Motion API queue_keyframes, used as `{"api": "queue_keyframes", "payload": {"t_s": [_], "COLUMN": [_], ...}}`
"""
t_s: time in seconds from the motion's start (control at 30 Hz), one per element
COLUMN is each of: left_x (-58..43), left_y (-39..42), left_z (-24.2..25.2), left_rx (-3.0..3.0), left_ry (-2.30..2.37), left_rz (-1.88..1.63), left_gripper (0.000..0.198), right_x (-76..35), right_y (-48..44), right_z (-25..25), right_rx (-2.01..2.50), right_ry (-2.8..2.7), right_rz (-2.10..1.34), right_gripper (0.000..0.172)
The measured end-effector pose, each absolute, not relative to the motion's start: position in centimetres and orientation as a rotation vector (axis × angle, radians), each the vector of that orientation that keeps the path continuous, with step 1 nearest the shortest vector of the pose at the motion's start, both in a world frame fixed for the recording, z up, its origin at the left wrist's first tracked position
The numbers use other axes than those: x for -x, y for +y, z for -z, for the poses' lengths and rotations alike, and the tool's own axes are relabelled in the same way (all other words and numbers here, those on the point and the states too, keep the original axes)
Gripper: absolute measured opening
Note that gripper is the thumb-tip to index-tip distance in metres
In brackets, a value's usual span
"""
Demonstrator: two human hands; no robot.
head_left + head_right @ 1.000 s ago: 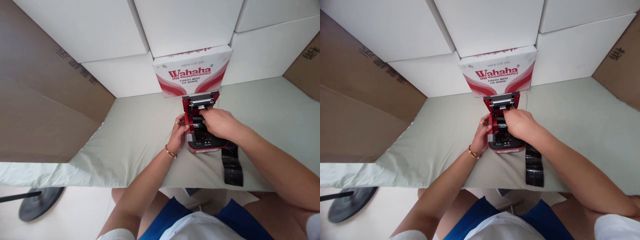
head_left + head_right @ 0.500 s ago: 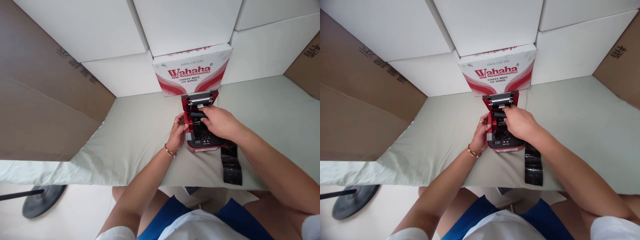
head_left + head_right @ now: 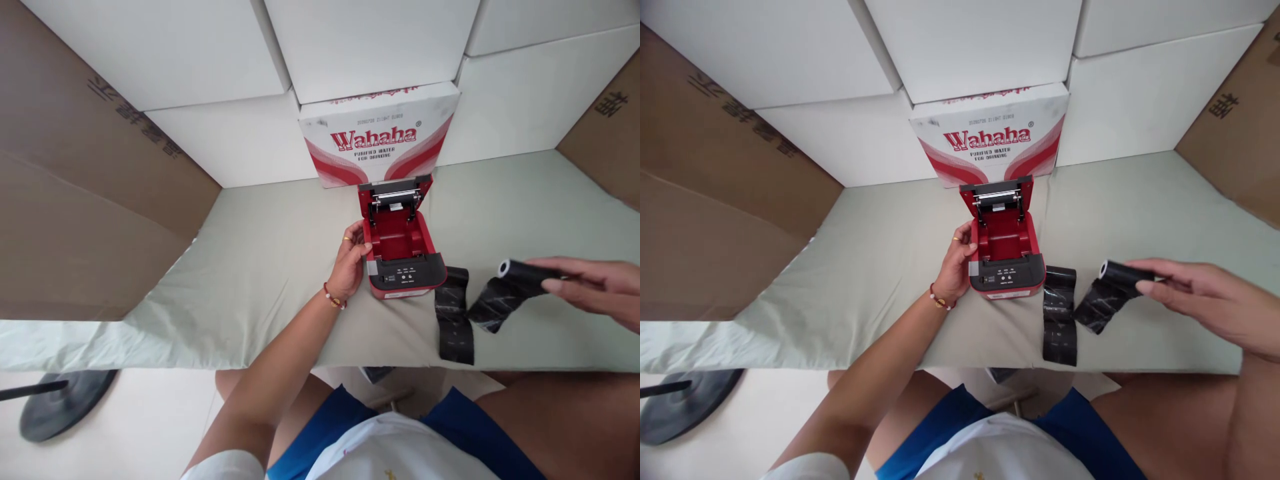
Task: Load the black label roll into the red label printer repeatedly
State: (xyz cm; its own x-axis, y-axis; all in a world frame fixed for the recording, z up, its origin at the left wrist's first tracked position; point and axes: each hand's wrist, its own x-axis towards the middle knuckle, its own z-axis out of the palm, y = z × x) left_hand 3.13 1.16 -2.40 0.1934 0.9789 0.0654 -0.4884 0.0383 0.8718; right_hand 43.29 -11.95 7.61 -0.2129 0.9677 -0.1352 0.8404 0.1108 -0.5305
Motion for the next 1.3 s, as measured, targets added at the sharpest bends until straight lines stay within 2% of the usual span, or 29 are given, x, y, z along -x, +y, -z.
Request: {"api": "queue_keyframes", "payload": {"t_s": [0.1,0.23,0.37,0.43,0.53,0.8,0.97,1.03,1.13,1.3], "left_x": [-3.1,-3.0,-2.8,-2.8,-2.7,-2.6,-2.7,-2.6,-2.6,-2.7], "left_y": [1.2,1.2,1.3,1.3,1.2,1.2,1.2,1.3,1.3,1.3], "left_z": [2.3,2.3,2.4,2.3,2.3,2.2,2.2,2.3,2.4,2.4], "left_rx": [-0.921,-0.900,-0.894,-0.897,-0.921,-0.929,-0.911,-0.915,-0.926,-0.954], "left_ry": [0.698,0.701,0.685,0.689,0.698,0.688,0.695,0.696,0.694,0.697], "left_rz": [-1.264,-1.269,-1.252,-1.254,-1.238,-1.236,-1.243,-1.244,-1.251,-1.253], "left_gripper": [0.057,0.058,0.058,0.058,0.059,0.058,0.059,0.060,0.061,0.059], "right_x": [-41.9,-38.7,-35.4,-34.3,-33.7,-32.9,-34.1,-35.0,-35.7,-34.1], "right_y": [-11.2,-10.2,-8.8,-7.9,-6.5,-5.5,-6.1,-6.4,-6.3,-5.9], "right_z": [-7.0,-7.0,-6.1,-4.9,-3.6,-5.1,-4.9,-4.8,-4.6,-4.2], "right_rx": [1.930,2.071,1.667,1.465,1.432,1.551,1.463,1.467,1.559,1.674], "right_ry": [-1.966,-1.909,-2.188,-2.386,-2.545,-2.769,-2.625,-2.508,-2.440,-2.609], "right_rz": [-1.044,-0.636,-0.571,-0.585,-0.538,-0.563,-0.665,-0.622,-0.525,-0.555], "right_gripper": [0.039,0.048,0.044,0.057,0.080,0.087,0.085,0.075,0.049,0.043]}}
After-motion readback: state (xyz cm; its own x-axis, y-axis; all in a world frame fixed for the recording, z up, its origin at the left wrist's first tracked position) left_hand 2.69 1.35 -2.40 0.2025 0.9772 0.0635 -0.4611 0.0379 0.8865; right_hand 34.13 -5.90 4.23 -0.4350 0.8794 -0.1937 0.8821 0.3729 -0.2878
